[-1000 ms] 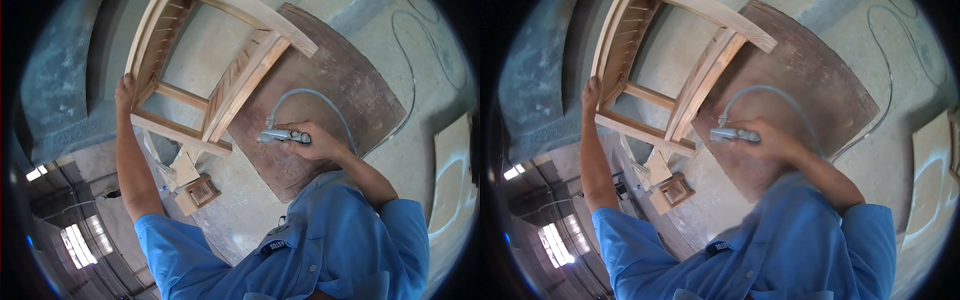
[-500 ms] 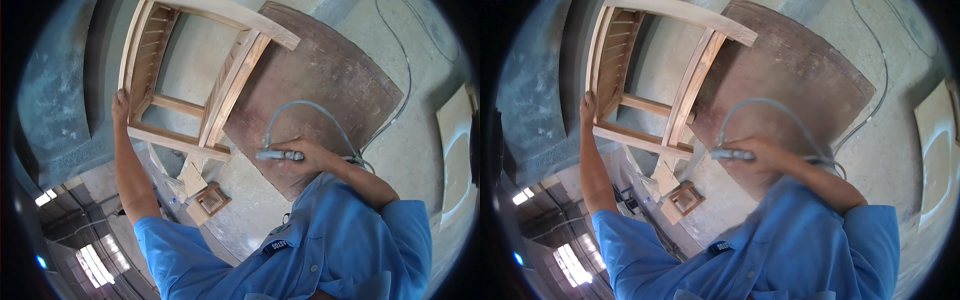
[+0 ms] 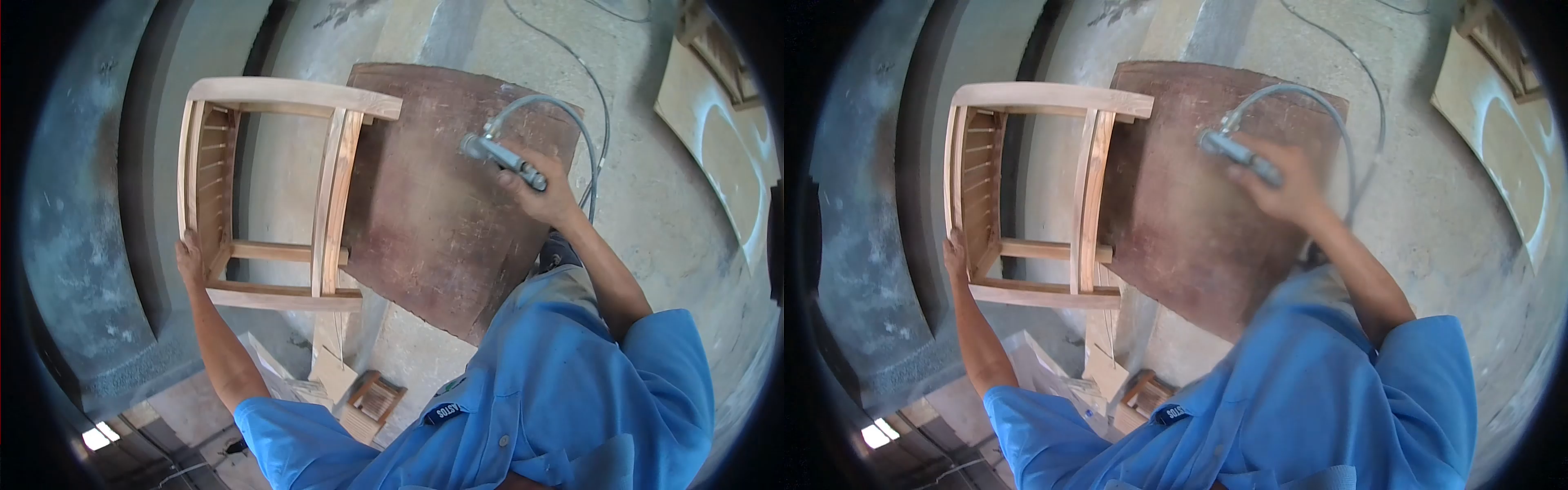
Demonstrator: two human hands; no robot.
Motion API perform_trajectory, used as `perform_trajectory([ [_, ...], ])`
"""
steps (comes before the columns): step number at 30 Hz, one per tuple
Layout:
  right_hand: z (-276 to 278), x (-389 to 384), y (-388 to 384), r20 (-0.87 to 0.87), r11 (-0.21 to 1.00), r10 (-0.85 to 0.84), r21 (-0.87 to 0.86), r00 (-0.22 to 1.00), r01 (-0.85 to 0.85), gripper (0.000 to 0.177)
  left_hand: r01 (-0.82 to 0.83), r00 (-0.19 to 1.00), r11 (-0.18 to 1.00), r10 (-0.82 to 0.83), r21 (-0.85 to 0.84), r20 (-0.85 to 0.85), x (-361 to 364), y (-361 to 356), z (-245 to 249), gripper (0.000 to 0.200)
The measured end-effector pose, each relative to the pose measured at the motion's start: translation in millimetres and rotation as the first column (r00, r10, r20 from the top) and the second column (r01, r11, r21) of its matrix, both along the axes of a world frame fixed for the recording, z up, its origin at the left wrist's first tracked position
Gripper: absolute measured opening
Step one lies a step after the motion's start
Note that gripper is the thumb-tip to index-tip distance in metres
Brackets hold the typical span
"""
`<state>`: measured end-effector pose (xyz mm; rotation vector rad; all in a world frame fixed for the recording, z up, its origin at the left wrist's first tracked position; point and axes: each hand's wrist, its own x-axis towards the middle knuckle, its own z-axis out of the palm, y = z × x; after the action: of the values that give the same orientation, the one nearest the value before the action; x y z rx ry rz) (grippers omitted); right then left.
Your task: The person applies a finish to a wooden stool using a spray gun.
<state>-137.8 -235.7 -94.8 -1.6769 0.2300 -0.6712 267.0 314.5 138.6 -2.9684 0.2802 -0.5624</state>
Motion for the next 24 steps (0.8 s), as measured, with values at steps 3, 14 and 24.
perform_trajectory([
  [3, 2.0, 2.4, 17.8, -0.011, 0.994, 0.05, -0.092, 0.999, -0.05, 0.045, -0.011, 1.0, 0.999, 0.011, -0.052, -0.008, -17.8, -21.2, 0.8, 0.054],
  [14, 12.1, -7.9, 53.9, -0.357, 0.963, 0.256, 0.014, 0.898, -0.268, 0.037, 0.027, 0.95, 0.993, -0.061, 0.115, 0.306, -116.5, -79.4, 11.5, 0.034],
  [24, 4.7, -72.5, 24.8, -0.343, 0.985, 0.153, 0.133, 0.927, -0.113, 0.035, 0.075, 0.865, 0.996, -0.088, 0.047, 0.494, -279.5, -156.7, -44.7, 0.044],
])
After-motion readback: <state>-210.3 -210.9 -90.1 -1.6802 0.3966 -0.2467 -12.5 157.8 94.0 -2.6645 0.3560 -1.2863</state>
